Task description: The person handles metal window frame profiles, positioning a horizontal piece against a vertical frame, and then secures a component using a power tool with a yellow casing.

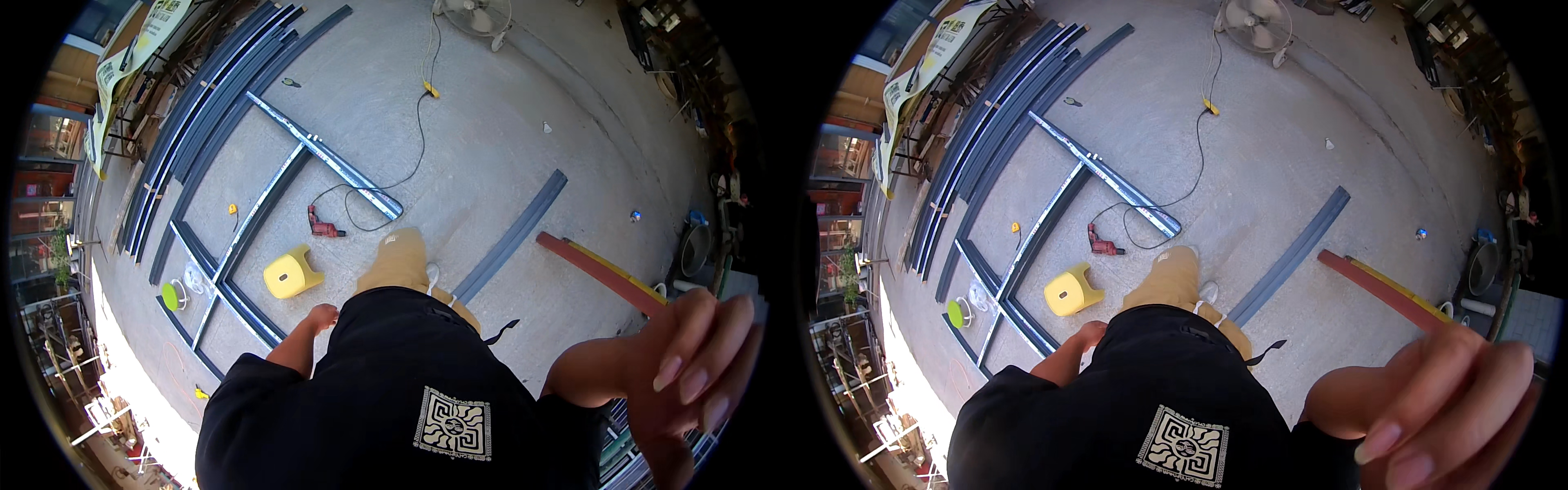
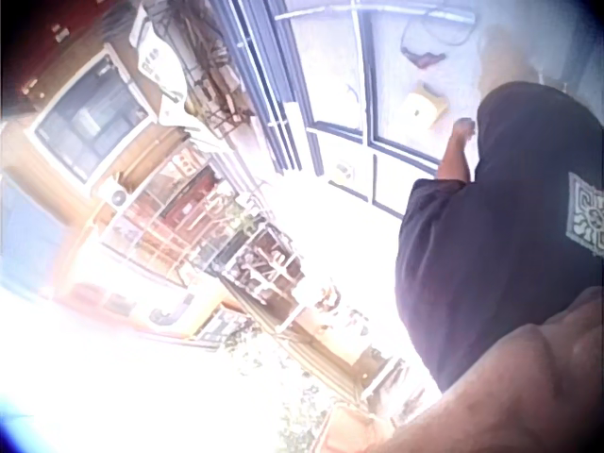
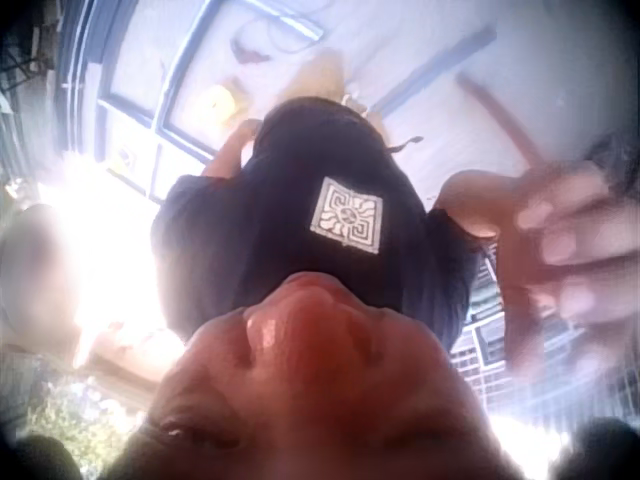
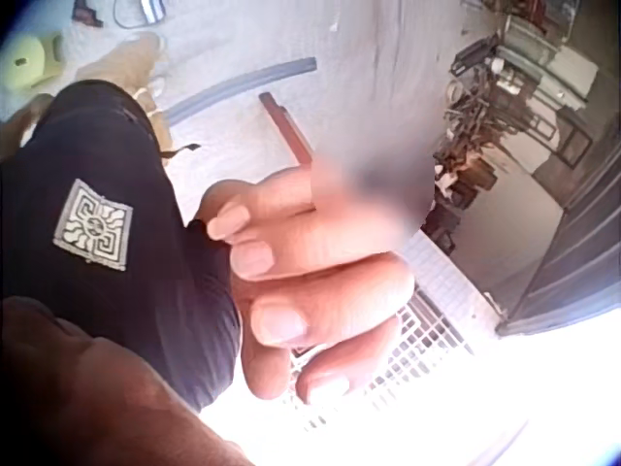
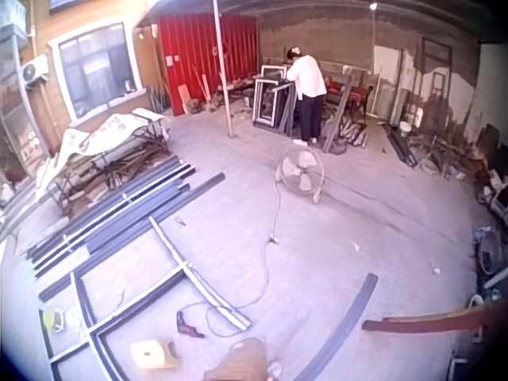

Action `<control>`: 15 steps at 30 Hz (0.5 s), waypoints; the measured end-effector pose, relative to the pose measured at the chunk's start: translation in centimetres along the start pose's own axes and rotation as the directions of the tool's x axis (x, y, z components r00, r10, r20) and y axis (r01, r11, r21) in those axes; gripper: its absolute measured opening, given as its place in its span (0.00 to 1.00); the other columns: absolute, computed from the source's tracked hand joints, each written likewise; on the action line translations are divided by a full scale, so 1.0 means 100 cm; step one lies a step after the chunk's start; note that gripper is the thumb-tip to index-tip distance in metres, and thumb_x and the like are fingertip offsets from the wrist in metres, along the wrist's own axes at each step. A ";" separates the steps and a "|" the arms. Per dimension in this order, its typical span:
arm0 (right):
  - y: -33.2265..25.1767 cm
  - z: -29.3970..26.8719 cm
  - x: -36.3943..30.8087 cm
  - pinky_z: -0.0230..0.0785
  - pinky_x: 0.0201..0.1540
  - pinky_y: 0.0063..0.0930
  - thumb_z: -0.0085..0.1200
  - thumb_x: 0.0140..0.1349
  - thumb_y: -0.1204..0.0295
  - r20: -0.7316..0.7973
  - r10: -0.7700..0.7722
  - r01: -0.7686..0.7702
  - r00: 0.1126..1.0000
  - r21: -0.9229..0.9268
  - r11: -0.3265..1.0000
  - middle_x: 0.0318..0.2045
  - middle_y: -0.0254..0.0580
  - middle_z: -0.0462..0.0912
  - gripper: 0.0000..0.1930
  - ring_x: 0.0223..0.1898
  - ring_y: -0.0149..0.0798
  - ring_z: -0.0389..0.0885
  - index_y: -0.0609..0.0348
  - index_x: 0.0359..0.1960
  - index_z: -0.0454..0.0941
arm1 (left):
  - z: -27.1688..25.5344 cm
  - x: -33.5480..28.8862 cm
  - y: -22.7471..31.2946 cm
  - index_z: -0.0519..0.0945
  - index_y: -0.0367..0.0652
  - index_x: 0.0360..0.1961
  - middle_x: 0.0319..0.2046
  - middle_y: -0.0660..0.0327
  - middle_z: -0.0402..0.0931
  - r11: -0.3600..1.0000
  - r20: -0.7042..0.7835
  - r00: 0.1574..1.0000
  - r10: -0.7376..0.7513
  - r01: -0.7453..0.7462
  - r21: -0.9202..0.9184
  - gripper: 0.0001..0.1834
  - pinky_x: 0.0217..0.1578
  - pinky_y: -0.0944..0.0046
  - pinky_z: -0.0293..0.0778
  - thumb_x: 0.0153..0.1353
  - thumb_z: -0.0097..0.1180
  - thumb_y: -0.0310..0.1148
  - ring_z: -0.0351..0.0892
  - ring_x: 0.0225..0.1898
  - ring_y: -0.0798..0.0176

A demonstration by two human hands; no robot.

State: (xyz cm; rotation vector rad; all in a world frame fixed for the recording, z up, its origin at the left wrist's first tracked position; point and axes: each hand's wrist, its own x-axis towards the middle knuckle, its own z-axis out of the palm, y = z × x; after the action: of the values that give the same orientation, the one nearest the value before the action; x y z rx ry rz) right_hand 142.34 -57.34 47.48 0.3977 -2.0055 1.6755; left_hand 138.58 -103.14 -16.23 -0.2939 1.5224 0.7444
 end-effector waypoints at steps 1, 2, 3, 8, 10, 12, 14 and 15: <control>0.015 -0.006 -0.006 0.71 0.44 0.29 0.66 0.68 0.53 -0.056 -0.039 0.028 0.998 -0.178 0.984 0.44 0.31 0.76 0.22 0.46 0.32 0.75 0.57 0.52 0.78 | -0.001 0.005 -0.003 0.82 0.39 0.53 0.38 0.60 0.84 0.969 0.104 0.994 -0.027 0.000 0.248 0.18 0.40 0.56 0.81 0.63 0.63 0.34 0.86 0.39 0.58; 0.035 -0.020 -0.005 0.71 0.45 0.29 0.63 0.71 0.56 -0.087 -0.029 0.004 0.996 -0.279 0.960 0.45 0.34 0.78 0.21 0.45 0.33 0.76 0.59 0.55 0.77 | 0.000 0.013 -0.008 0.83 0.40 0.49 0.37 0.59 0.84 0.879 0.197 0.977 -0.076 -0.028 0.476 0.15 0.39 0.55 0.82 0.62 0.64 0.33 0.87 0.40 0.56; 0.056 -0.042 -0.008 0.72 0.47 0.28 0.60 0.73 0.59 -0.129 -0.025 -0.025 0.991 -0.374 0.927 0.45 0.36 0.79 0.21 0.44 0.34 0.77 0.60 0.58 0.76 | -0.002 0.035 -0.014 0.83 0.40 0.49 0.37 0.59 0.84 0.881 0.193 0.978 -0.080 -0.021 0.472 0.15 0.39 0.55 0.82 0.62 0.64 0.33 0.87 0.40 0.56; 0.179 -0.111 -0.130 0.75 0.55 0.42 0.63 0.65 0.71 -0.368 0.536 -0.448 0.760 -0.894 0.023 0.47 0.55 0.84 0.18 0.51 0.56 0.84 0.62 0.55 0.80 | 0.020 0.122 0.001 0.83 0.37 0.43 0.38 0.53 0.84 0.595 0.224 0.861 0.457 -0.483 0.643 0.14 0.42 0.51 0.83 0.58 0.65 0.34 0.87 0.41 0.47; 0.213 -0.113 -0.248 0.73 0.61 0.48 0.67 0.60 0.65 -0.333 0.832 -0.476 0.443 -0.874 -0.096 0.51 0.57 0.84 0.23 0.57 0.59 0.81 0.60 0.56 0.81 | 0.040 0.092 0.061 0.83 0.35 0.50 0.39 0.53 0.86 0.888 -0.101 0.905 0.414 -0.377 0.263 0.18 0.43 0.54 0.82 0.61 0.63 0.34 0.87 0.41 0.53; 0.227 -0.098 -0.386 0.75 0.59 0.44 0.65 0.61 0.54 -0.308 0.951 -0.643 0.011 -0.731 -0.229 0.50 0.55 0.87 0.25 0.54 0.57 0.84 0.59 0.54 0.84 | 0.052 0.031 0.131 0.80 0.32 0.58 0.41 0.54 0.86 0.950 -0.164 0.940 0.300 -0.310 -0.042 0.23 0.46 0.58 0.80 0.65 0.60 0.34 0.86 0.42 0.58; 0.222 -0.067 -0.493 0.78 0.53 0.44 0.65 0.63 0.51 -0.328 0.940 -0.724 -0.098 -0.625 -0.293 0.46 0.52 0.89 0.27 0.51 0.55 0.87 0.57 0.55 0.84 | 0.044 0.014 0.167 0.77 0.32 0.63 0.44 0.54 0.86 0.909 -0.109 0.906 0.408 -0.414 -0.039 0.26 0.51 0.62 0.78 0.67 0.58 0.35 0.86 0.46 0.60; 0.211 -0.049 -0.544 0.78 0.51 0.44 0.64 0.64 0.51 -0.393 0.913 -0.815 -0.109 -0.491 -0.308 0.43 0.51 0.89 0.24 0.49 0.54 0.88 0.57 0.53 0.85 | 0.043 0.007 0.185 0.77 0.32 0.63 0.44 0.54 0.86 0.904 -0.112 0.901 0.419 -0.425 -0.040 0.26 0.51 0.62 0.78 0.67 0.58 0.35 0.86 0.46 0.60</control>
State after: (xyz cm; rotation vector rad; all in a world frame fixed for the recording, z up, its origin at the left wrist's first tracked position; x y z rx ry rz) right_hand 177.75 -53.05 1.06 -1.9736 -3.0208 1.1654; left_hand 130.77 -86.50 -11.58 -0.0439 1.6835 1.1370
